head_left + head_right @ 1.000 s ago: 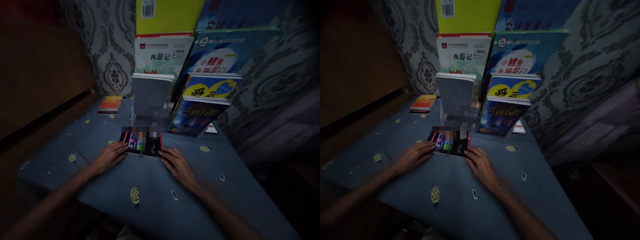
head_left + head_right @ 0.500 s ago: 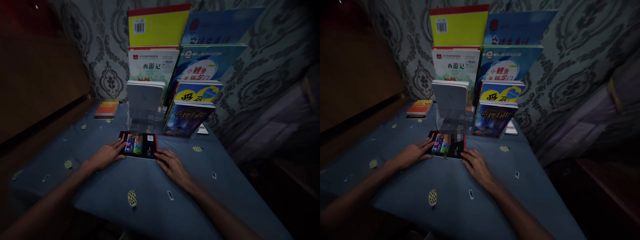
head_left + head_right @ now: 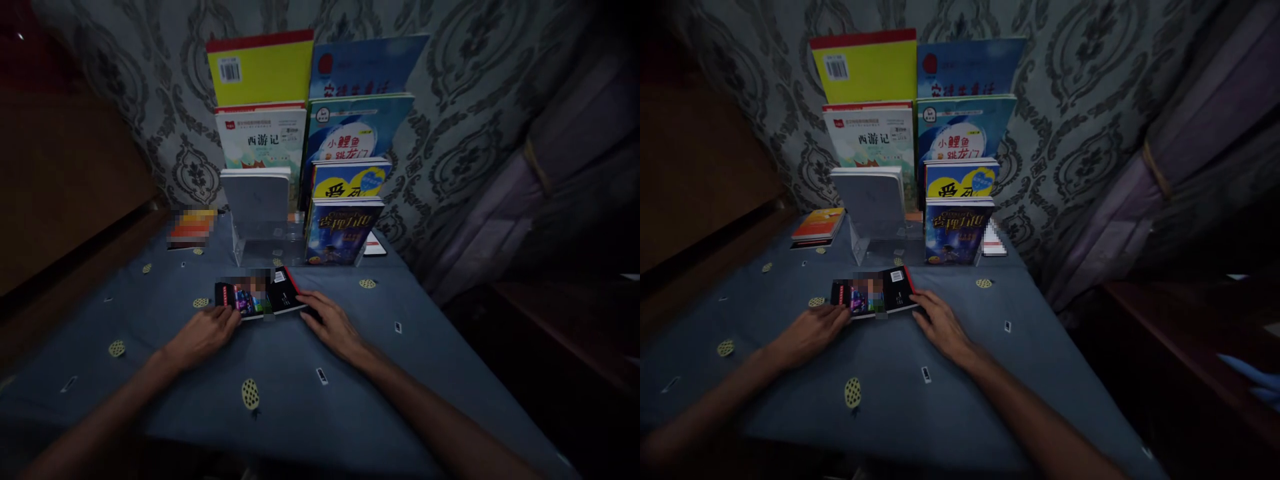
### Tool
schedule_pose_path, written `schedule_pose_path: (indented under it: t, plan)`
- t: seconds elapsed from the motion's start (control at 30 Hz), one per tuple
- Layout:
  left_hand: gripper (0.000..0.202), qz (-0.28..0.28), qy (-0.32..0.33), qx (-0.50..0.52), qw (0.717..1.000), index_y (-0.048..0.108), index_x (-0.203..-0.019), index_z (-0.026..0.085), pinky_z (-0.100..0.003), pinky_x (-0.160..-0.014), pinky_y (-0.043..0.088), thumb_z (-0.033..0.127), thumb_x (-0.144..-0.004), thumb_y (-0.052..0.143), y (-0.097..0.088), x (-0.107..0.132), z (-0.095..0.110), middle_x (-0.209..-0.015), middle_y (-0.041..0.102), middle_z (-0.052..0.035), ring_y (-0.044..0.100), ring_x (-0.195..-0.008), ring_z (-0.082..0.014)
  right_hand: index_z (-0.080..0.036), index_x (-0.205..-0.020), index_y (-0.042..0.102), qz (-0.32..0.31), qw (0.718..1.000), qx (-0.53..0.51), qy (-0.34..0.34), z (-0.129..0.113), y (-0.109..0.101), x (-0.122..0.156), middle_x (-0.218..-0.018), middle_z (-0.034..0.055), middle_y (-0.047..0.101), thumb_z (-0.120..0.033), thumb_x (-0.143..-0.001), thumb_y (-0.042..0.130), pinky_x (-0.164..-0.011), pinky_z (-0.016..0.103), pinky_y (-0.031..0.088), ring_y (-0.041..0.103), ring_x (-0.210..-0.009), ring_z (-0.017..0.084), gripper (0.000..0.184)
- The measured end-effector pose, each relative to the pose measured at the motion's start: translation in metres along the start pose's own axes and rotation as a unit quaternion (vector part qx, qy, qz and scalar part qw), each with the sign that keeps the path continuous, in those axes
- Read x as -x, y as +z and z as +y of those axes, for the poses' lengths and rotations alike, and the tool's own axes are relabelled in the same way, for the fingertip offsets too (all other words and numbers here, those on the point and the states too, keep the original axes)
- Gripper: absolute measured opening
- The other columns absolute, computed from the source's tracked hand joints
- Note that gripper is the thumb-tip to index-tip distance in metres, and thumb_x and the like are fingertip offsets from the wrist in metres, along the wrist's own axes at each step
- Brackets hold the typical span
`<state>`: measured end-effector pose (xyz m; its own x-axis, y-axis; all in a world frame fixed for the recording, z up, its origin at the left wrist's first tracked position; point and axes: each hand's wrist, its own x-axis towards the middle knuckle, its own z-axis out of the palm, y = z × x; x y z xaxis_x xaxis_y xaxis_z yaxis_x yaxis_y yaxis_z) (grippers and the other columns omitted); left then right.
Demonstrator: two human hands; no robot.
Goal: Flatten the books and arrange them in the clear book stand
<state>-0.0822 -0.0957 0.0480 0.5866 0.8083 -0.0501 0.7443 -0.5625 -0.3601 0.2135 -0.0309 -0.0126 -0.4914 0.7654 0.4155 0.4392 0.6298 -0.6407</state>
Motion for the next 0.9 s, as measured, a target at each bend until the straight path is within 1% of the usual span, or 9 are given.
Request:
schedule_pose_path:
  t: [0.13, 0.23, 0.3, 0.4, 0.5, 0.57, 0.7, 0.77, 0.9]
  plan:
    - [0.026, -0.030, -0.051, 0.059, 0.996, 0.055, -0.113, 0.015, -0.029, -0.065, 0.053, 0.005, -0.093, 0.042, -0.020, 0.004, 0.022, -0.092, 0.070, -0.0105, 0.068, -0.082, -0.0226, -0.030, -0.142, 0.048, 0.023, 0.999, -0.025, 0.022, -0.002, -0.002, 0.001, -0.131, 0.0084, 0.061, -0.025, -0.093, 0.053, -0.101, 0.049, 0.051, 0.061, -0.116, 0.025, 0.050]
    - [0.024, -0.003, -0.114, 0.160, 0.980, 0.056, -0.110, 0.017, -0.025, -0.056, 0.045, 0.012, -0.096, 0.037, -0.030, 0.008, 0.036, -0.081, 0.069, -0.0082, 0.067, -0.070, -0.0202, -0.028, -0.150, 0.035, 0.032, 0.997, -0.054, 0.038, -0.003, -0.002, 0.002, -0.128, 0.0094, 0.063, -0.028, -0.093, 0.052, -0.099, 0.048, 0.052, 0.064, -0.109, 0.023, 0.060]
    - [0.024, 0.021, -0.163, 0.250, 0.954, 0.056, -0.108, 0.019, -0.024, -0.051, 0.038, 0.019, -0.097, 0.035, -0.037, 0.010, 0.041, -0.069, 0.065, -0.0037, 0.062, -0.056, -0.0178, -0.026, -0.150, 0.036, 0.028, 0.995, -0.079, 0.047, -0.005, -0.002, 0.003, -0.125, 0.0099, 0.065, -0.029, -0.093, 0.053, -0.099, 0.048, 0.052, 0.065, -0.107, 0.023, 0.059]
    - [0.026, 0.079, -0.216, 0.395, 0.890, 0.058, -0.097, 0.022, -0.024, -0.050, 0.036, 0.034, -0.099, 0.035, -0.049, 0.013, 0.041, -0.056, 0.055, 0.0024, 0.052, -0.046, -0.0147, -0.025, -0.144, 0.045, 0.009, 0.990, -0.129, 0.061, -0.010, 0.000, 0.003, -0.122, 0.0101, 0.067, -0.033, -0.093, 0.055, -0.099, 0.048, 0.052, 0.065, -0.107, 0.023, 0.053]
    - [0.036, 0.140, -0.240, 0.514, 0.811, 0.056, -0.079, 0.022, -0.023, -0.053, 0.039, 0.052, -0.093, 0.044, -0.057, 0.015, 0.035, -0.058, 0.053, 0.0021, 0.052, -0.053, -0.0138, -0.023, -0.140, 0.050, -0.031, 0.964, -0.244, 0.101, -0.018, 0.004, 0.001, -0.127, 0.0121, 0.064, -0.041, -0.092, 0.059, -0.095, 0.047, 0.054, 0.065, -0.108, 0.023, 0.052]
    - [0.042, 0.140, -0.258, 0.598, 0.746, 0.055, -0.075, 0.020, -0.022, -0.052, 0.039, 0.060, -0.088, 0.051, -0.059, 0.015, 0.033, -0.061, 0.053, 0.0020, 0.050, -0.055, -0.0132, -0.023, -0.141, 0.049, -0.075, 0.923, -0.351, 0.138, -0.024, 0.007, 0.001, -0.134, 0.0143, 0.060, -0.046, -0.090, 0.062, -0.092, 0.045, 0.056, 0.066, -0.110, 0.024, 0.058]
    - [0.050, 0.086, -0.274, 0.738, 0.610, 0.056, -0.079, 0.018, -0.022, -0.054, 0.043, 0.068, -0.077, 0.062, -0.058, 0.011, 0.037, -0.065, 0.057, 0.0019, 0.051, -0.056, -0.0117, -0.022, -0.145, 0.043, -0.122, 0.831, -0.505, 0.201, -0.034, 0.013, 0.001, -0.145, 0.0189, 0.047, -0.050, -0.085, 0.069, -0.096, 0.045, 0.055, 0.064, -0.116, 0.025, 0.072]
    - [0.051, 0.066, -0.272, 0.766, 0.579, 0.056, -0.079, 0.017, -0.022, -0.055, 0.044, 0.067, -0.074, 0.068, -0.056, 0.008, 0.042, -0.066, 0.059, 0.0012, 0.052, -0.056, -0.0114, -0.021, -0.145, 0.042, -0.120, 0.801, -0.544, 0.220, -0.037, 0.014, 0.001, -0.146, 0.0200, 0.045, -0.050, -0.082, 0.073, -0.096, 0.046, 0.055, 0.064, -0.117, 0.026, 0.076]
    - [0.047, 0.056, -0.260, 0.783, 0.562, 0.057, -0.078, 0.017, -0.021, -0.051, 0.043, 0.061, -0.075, 0.071, -0.054, 0.002, 0.050, -0.066, 0.060, 0.0005, 0.054, -0.055, -0.0113, -0.021, -0.136, 0.052, -0.112, 0.773, -0.577, 0.238, -0.041, 0.010, -0.002, -0.138, 0.0164, 0.055, -0.051, -0.080, 0.075, -0.091, 0.045, 0.058, 0.066, -0.112, 0.026, 0.068]
